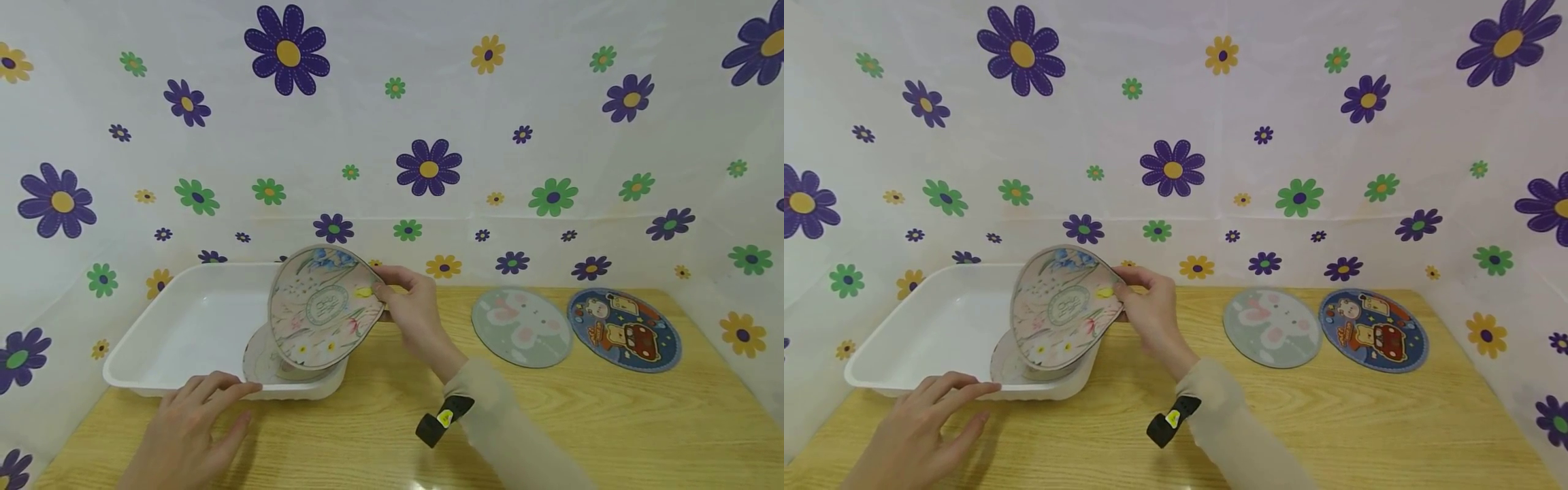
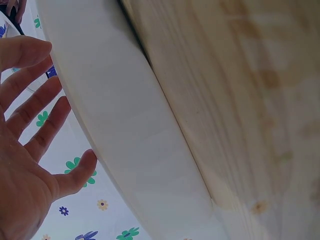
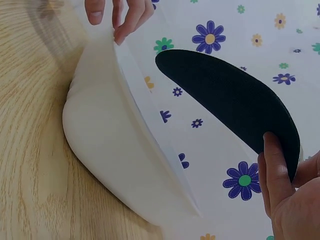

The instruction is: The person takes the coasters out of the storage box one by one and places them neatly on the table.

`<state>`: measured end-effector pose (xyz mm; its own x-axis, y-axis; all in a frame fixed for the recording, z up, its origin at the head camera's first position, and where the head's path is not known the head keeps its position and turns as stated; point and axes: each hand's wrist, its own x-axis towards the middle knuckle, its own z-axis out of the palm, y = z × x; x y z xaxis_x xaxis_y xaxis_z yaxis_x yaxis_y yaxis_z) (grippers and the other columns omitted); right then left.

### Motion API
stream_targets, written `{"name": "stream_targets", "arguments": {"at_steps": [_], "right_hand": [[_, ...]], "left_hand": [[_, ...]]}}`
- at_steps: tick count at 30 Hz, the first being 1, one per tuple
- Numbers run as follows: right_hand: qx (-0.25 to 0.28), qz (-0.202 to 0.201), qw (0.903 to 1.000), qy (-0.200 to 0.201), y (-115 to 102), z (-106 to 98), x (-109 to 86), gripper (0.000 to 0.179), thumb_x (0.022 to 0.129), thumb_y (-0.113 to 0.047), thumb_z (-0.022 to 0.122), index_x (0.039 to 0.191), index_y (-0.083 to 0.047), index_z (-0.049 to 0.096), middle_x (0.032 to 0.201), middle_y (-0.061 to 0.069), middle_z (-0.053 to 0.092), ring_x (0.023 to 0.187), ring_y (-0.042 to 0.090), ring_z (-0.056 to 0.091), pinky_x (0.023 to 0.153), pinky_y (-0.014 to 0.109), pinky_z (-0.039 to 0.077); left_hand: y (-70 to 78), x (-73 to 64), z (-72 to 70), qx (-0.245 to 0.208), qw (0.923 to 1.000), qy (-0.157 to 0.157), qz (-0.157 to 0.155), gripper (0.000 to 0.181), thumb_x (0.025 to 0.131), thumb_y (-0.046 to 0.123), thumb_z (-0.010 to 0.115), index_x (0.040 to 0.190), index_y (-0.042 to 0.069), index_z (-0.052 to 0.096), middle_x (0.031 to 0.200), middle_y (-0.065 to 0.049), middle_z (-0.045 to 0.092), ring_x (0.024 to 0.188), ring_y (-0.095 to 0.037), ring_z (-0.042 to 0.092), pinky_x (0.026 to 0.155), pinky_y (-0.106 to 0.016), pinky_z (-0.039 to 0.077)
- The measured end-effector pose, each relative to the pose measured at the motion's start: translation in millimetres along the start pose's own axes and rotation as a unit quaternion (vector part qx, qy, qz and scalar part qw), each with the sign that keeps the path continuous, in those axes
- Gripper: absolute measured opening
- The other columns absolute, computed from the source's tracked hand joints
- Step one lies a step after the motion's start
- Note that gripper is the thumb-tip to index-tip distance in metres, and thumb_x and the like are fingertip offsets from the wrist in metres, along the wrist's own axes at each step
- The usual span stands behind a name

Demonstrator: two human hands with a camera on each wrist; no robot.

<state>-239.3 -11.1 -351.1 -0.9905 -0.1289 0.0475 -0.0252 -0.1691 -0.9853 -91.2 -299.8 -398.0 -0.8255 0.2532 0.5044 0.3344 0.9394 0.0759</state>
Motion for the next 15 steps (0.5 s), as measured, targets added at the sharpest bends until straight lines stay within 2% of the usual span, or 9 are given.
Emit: {"name": "stream_targets", "arguments": {"at_steps": [8, 15], "right_hand": [[0.002, 0.001, 0.9999, 0.012, -3, -11, -0.4, 0.026, 0.098, 0.001, 0.063, 0.120, -0.005, 0.073, 0.116, 0.013, 0.067, 0.076, 0.014, 0.070, 0.062, 0.027, 0.061], [-0.010, -0.003, 0.9996, 0.026, -2, -17, 0.1, 0.025, 0.098, 0.000, 0.062, 0.120, -0.006, 0.073, 0.116, 0.012, 0.067, 0.073, 0.014, 0.069, 0.061, 0.025, 0.059]], "left_hand": [[1.1, 0.5, 1.0, -0.005, 0.9998, 0.011, 0.015, 0.040, 0.071, 0.019, 0.086, 0.108, 0.028, 0.076, 0.099, 0.007, 0.068, 0.089, -0.020, 0.065, 0.071, -0.049, 0.052], [-0.5, -0.1, 0.8, -0.004, 0.9999, 0.009, 0.013, 0.039, 0.071, 0.019, 0.086, 0.107, 0.028, 0.076, 0.097, 0.007, 0.067, 0.088, -0.019, 0.064, 0.071, -0.048, 0.052]]}}
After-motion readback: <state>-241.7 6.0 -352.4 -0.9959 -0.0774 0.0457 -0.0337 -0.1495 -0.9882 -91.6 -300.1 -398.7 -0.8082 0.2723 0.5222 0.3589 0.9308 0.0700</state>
